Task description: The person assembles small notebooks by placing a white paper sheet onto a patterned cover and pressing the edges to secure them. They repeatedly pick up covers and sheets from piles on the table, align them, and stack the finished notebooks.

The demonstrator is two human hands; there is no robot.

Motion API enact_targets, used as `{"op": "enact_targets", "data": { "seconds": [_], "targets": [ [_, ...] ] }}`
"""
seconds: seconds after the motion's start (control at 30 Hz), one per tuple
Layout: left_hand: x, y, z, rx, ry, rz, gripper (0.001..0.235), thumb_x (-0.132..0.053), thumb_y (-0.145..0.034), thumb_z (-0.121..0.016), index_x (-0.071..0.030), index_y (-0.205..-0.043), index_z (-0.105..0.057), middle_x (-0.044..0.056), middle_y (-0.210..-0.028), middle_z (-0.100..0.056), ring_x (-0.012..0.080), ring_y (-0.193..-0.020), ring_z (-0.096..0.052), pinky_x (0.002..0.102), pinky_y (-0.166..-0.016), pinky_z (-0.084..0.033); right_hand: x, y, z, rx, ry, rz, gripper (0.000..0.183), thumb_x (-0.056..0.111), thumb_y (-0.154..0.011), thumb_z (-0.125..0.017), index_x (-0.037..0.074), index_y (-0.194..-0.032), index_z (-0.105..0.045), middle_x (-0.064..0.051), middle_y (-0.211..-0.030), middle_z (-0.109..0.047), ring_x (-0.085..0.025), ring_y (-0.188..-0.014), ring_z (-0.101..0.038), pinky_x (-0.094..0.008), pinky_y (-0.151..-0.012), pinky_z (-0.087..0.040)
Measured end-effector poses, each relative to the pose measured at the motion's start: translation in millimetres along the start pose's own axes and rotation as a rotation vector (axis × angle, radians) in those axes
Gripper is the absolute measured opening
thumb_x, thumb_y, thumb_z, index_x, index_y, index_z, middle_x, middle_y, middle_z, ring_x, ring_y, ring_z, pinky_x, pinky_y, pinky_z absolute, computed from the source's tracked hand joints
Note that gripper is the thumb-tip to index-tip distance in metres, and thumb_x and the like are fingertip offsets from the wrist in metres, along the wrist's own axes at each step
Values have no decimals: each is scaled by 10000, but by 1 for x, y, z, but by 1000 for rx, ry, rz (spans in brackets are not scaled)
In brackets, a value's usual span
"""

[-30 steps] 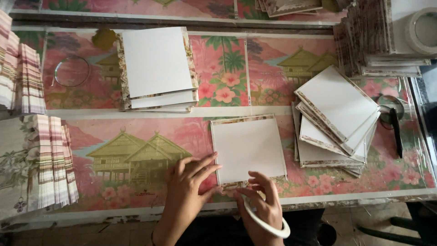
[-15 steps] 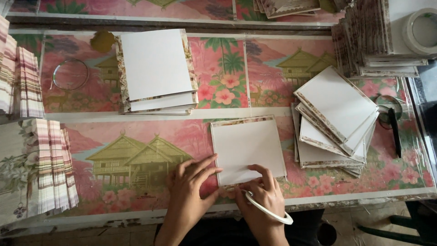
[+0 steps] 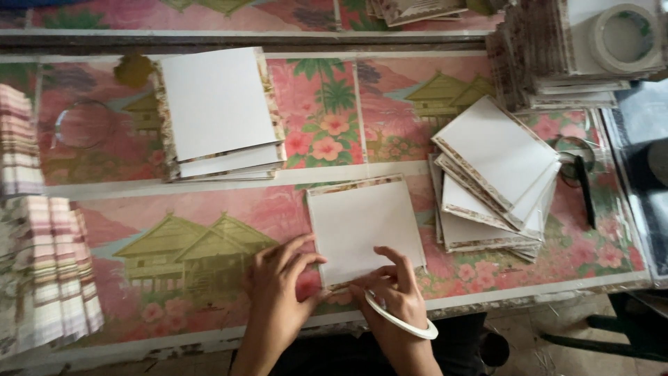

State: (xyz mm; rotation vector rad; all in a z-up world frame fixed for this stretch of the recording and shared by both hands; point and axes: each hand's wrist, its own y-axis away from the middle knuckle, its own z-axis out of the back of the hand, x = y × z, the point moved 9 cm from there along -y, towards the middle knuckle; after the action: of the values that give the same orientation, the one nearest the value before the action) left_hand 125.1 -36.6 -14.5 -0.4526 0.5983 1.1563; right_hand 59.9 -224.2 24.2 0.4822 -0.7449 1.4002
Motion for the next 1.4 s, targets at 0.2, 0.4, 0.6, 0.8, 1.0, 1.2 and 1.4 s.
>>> {"op": "enact_targets", "data": {
  "seconds": [0.2,0.4,0.6,0.8,1.0,1.2,1.4],
  "targets": [
    [1,-1,-2,-27,-32,-90,562,-402,-601,-993,-370,-1100,-736,-126,-1521,-638,215,-1325,-614,450,-1050,-371,-59,4,74,-221,-24,-59,43,92,-834,-859,88,-876,-868,-88,-1437,-607,-156,-980,-707,-299,-912,-614],
    [3,0,-3,-41,-65,-102,537,-478,-613,-980,-392,-1090,-749,-159,-1519,-634,193,-1288,-630,447,-1045,-382,-98,13,89,-274,157,-139,85,152,-802,-912,137,-831,-834,-38,-1444,-601,-135,-926,-710,-308,-866,-623],
    [3,2,-3,-28,-55,-45,512,-441,-625,-979,-409,-1077,-741,-190,-1538,-623,191,-1290,-593,413,-1050,-364,-115,15,78,-225,145,-311,66,167,-767,-877,168,-831,-860,-3,-1497,-568,-166,-1027,-709,-320,-735,-688],
    [21,8,19,-231,-58,1,437,-417,-706,-915,-349,-1119,-789,-32,-1530,-603,274,-1308,-599,491,-1121,-401,-94,19,56,-217,200,-155,72,128,-773,-813,129,-843,-832,-122,-1443,-563,-237,-1097,-692,-357,-987,-598],
    [-5,-8,-13,-216,-61,17,656,-345,-566,-1016,-347,-1169,-757,44,-1470,-578,299,-1316,-597,519,-1040,-482,-94,23,47,-273,134,-125,48,91,-777,-775,135,-796,-782,-63,-1383,-625,-183,-920,-721,-349,-890,-587],
    [-101,-39,-73,11,19,-145,695,-171,-604,-1009,-318,-1210,-701,18,-1530,-493,308,-1220,-580,562,-882,-490,-109,31,39,-257,151,12,78,184,-843,-800,136,-904,-804,-115,-1436,-593,-239,-988,-685,-384,-925,-576],
    [-86,-42,-90,74,90,-50,684,-256,-612,-1057,-302,-1185,-686,-40,-1536,-503,280,-1342,-505,531,-944,-468,-82,35,67,-351,18,173,144,187,-867,-871,143,-990,-812,-150,-1387,-599,-166,-874,-759,-268,-791,-644]
  ]
}}
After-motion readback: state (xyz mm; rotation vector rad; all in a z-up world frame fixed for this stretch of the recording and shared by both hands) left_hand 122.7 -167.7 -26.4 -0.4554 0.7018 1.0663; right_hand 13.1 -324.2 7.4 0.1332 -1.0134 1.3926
